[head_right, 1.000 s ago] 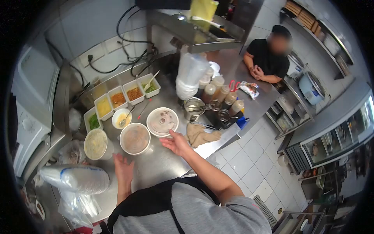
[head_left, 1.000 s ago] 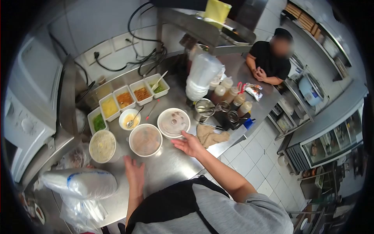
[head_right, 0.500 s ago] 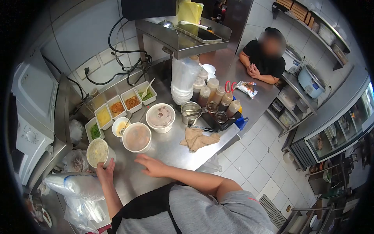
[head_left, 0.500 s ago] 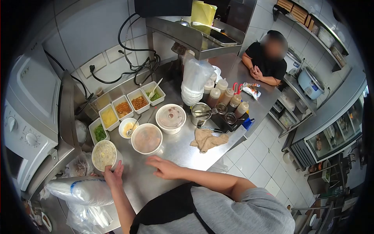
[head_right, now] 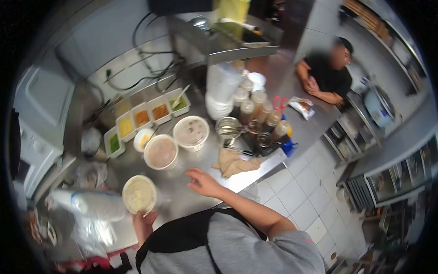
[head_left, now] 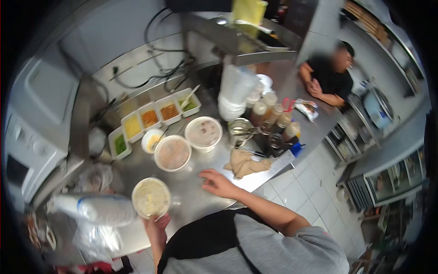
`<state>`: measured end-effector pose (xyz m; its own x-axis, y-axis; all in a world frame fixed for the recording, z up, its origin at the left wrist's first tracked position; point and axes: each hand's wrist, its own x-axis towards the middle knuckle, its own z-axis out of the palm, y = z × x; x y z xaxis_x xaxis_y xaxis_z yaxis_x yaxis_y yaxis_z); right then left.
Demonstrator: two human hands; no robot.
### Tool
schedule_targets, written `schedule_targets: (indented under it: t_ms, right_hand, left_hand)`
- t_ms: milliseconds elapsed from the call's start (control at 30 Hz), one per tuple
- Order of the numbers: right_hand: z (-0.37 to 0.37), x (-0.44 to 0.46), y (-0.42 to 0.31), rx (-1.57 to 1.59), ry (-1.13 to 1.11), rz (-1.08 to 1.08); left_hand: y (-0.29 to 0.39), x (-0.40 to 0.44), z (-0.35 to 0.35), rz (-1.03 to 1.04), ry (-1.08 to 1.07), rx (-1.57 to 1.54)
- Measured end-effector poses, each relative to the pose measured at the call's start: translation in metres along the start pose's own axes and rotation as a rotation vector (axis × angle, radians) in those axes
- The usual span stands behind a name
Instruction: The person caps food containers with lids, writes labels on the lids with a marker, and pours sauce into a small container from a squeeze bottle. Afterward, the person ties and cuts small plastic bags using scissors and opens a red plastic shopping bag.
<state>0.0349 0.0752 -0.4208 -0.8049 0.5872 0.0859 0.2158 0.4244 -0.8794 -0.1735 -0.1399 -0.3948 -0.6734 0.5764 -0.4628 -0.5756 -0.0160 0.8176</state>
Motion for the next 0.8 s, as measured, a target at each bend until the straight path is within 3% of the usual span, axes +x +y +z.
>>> schedule_targets:
  t_ms: [67, 133, 233, 267, 400, 500, 600, 700, 800]
  right_hand:
    - [-0.006, -0.004, -0.011, -0.003, -0.044, -0.072]
    - [-0.006, -0.005, -0.027, 0.168, -0.039, -0.011]
    - [-0.007, -0.002, -0.050, 0.086, -0.083, -0.109]
    - [0.000, -0.003, -0.043, -0.006, 0.026, -0.192]
    - [-0.016, 0.002, -0.014, 0.225, 0.121, -0.008]
    - [-0.032, -0.002, -0.007, 0.209, 0.049, 0.091]
    - [-0.053, -0.030, -0.015, 0.189, 0.154, -0.006]
    - [-0.092, -0.070, -0.001, 0.412, 0.153, 0.033]
    - [-0.156, -0.119, -0.002, 0.510, 0.165, 0.183]
  left_hand:
    - [-0.005, -0.023, 0.015, -0.046, -0.070, 0.000]
    - [-0.012, -0.034, 0.031, -0.041, -0.174, 0.053]
    - [-0.028, -0.043, 0.060, -0.057, -0.261, 0.083]
    - [-0.035, -0.042, 0.070, -0.060, -0.285, 0.090]
    - [-0.044, -0.043, 0.095, -0.027, -0.296, 0.139]
    - [-0.051, -0.035, 0.093, 0.032, -0.238, 0.225]
    - [-0.058, -0.027, 0.089, 0.289, 0.021, 0.726]
    - [-0.050, -0.050, 0.124, 0.801, 0.240, 1.155]
    - [-0.056, -0.036, 0.136, 0.656, 0.248, 1.100]
